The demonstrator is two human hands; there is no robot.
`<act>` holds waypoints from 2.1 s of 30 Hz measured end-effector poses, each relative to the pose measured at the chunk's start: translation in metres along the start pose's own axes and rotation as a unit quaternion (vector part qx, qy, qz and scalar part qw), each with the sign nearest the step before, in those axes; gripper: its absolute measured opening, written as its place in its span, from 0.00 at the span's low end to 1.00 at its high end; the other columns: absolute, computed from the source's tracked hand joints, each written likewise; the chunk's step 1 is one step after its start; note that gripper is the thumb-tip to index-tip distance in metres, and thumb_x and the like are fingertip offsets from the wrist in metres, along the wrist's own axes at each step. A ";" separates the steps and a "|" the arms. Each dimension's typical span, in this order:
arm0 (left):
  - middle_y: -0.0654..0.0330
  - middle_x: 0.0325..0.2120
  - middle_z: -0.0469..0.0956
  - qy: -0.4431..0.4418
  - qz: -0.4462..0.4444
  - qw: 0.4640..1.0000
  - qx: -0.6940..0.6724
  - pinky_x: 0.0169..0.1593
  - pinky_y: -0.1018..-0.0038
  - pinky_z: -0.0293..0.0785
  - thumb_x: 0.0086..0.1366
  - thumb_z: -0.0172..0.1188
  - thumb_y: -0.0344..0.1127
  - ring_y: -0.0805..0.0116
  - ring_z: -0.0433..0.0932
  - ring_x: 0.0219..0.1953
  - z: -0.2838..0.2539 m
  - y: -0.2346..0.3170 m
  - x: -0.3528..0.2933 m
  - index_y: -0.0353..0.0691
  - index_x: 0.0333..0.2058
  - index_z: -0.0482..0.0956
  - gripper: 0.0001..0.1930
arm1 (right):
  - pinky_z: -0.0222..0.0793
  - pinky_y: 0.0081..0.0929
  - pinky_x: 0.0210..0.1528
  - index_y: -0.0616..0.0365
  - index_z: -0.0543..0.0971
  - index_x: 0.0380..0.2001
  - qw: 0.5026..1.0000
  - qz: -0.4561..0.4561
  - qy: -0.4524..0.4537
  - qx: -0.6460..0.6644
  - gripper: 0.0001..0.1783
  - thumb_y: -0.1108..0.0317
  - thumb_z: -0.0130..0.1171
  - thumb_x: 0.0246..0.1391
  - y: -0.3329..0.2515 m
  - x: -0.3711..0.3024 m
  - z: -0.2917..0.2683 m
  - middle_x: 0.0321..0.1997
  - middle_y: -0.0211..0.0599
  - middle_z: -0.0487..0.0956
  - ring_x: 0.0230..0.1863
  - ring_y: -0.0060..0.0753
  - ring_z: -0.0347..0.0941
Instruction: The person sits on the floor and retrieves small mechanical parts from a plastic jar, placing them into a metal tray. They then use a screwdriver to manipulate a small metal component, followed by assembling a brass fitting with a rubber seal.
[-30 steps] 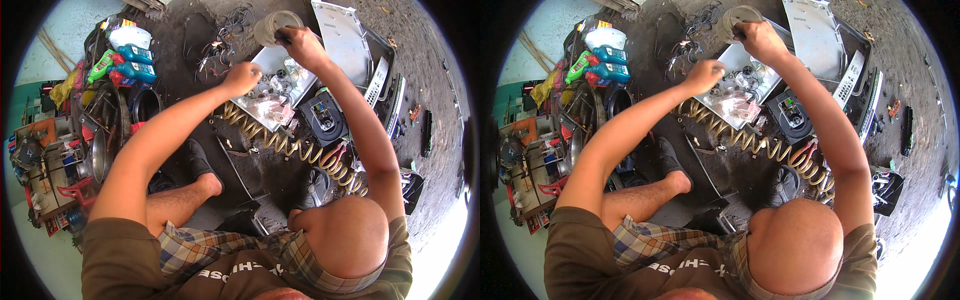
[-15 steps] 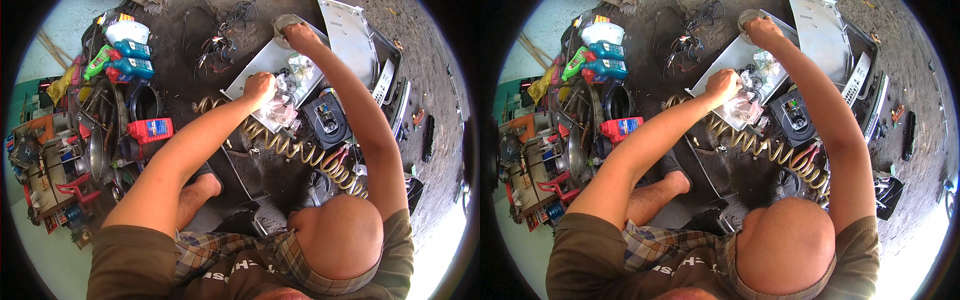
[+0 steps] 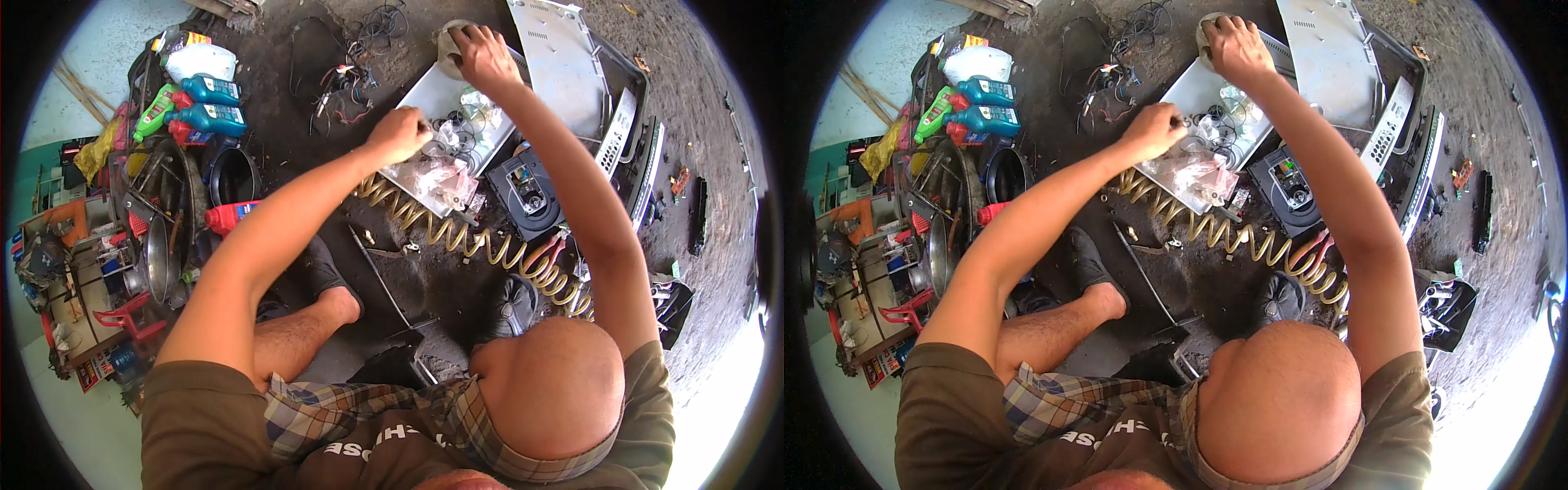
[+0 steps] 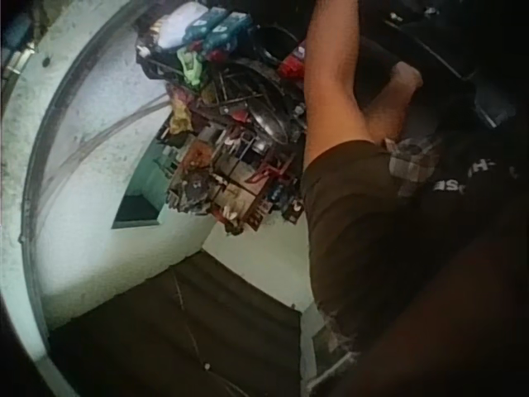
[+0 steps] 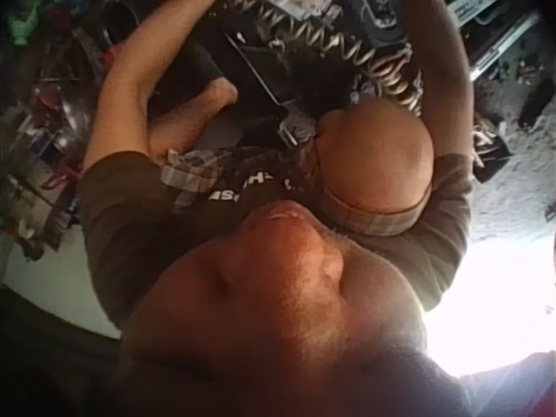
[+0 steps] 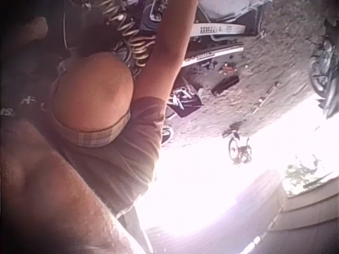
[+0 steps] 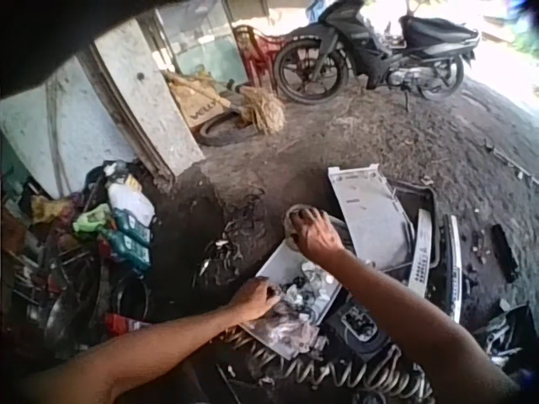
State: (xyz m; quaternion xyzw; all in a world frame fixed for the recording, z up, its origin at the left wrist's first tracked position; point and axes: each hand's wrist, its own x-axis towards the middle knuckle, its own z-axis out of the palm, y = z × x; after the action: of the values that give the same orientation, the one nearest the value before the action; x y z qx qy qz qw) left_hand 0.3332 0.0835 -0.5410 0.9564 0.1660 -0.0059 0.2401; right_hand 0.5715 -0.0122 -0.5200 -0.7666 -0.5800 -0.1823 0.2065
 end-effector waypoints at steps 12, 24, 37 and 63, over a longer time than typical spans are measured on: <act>0.57 0.29 0.83 -0.147 0.045 0.985 -0.084 0.43 0.69 0.78 0.66 0.68 0.33 0.72 0.82 0.35 -0.147 0.014 -0.064 0.32 0.37 0.81 0.09 | 0.84 0.49 0.48 0.46 0.71 0.69 0.934 0.076 -0.300 0.181 0.33 0.67 0.65 0.60 -0.160 -0.170 -0.062 0.61 0.53 0.72 0.51 0.56 0.84; 0.64 0.28 0.81 -0.137 -0.092 0.947 -0.274 0.38 0.74 0.76 0.67 0.68 0.30 0.77 0.80 0.32 -0.107 0.014 -0.136 0.34 0.37 0.82 0.06 | 0.81 0.42 0.53 0.63 0.85 0.46 0.869 0.274 -0.151 0.384 0.18 0.69 0.71 0.52 -0.112 -0.142 -0.018 0.45 0.51 0.87 0.46 0.53 0.86; 0.60 0.30 0.84 -0.122 -0.092 0.971 -0.183 0.41 0.71 0.77 0.59 0.71 0.33 0.74 0.81 0.34 -0.097 -0.016 -0.142 0.34 0.32 0.83 0.08 | 0.83 0.34 0.47 0.71 0.85 0.49 0.728 0.468 -0.200 0.460 0.22 0.67 0.73 0.54 -0.037 -0.069 -0.003 0.44 0.47 0.89 0.43 0.34 0.87; 0.56 0.32 0.85 -0.071 -0.097 0.973 -0.197 0.45 0.70 0.79 0.53 0.75 0.28 0.69 0.85 0.37 -0.096 -0.024 -0.163 0.32 0.39 0.83 0.15 | 0.82 0.53 0.50 0.52 0.78 0.57 0.965 0.155 -0.142 0.158 0.26 0.73 0.67 0.53 -0.099 -0.114 -0.035 0.57 0.51 0.76 0.47 0.62 0.84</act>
State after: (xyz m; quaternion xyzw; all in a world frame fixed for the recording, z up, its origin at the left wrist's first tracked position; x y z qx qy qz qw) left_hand 0.1648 0.0968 -0.4519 0.8668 0.2385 -0.0644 0.4331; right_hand 0.4448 -0.0996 -0.5394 -0.8227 -0.4989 0.0565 0.2664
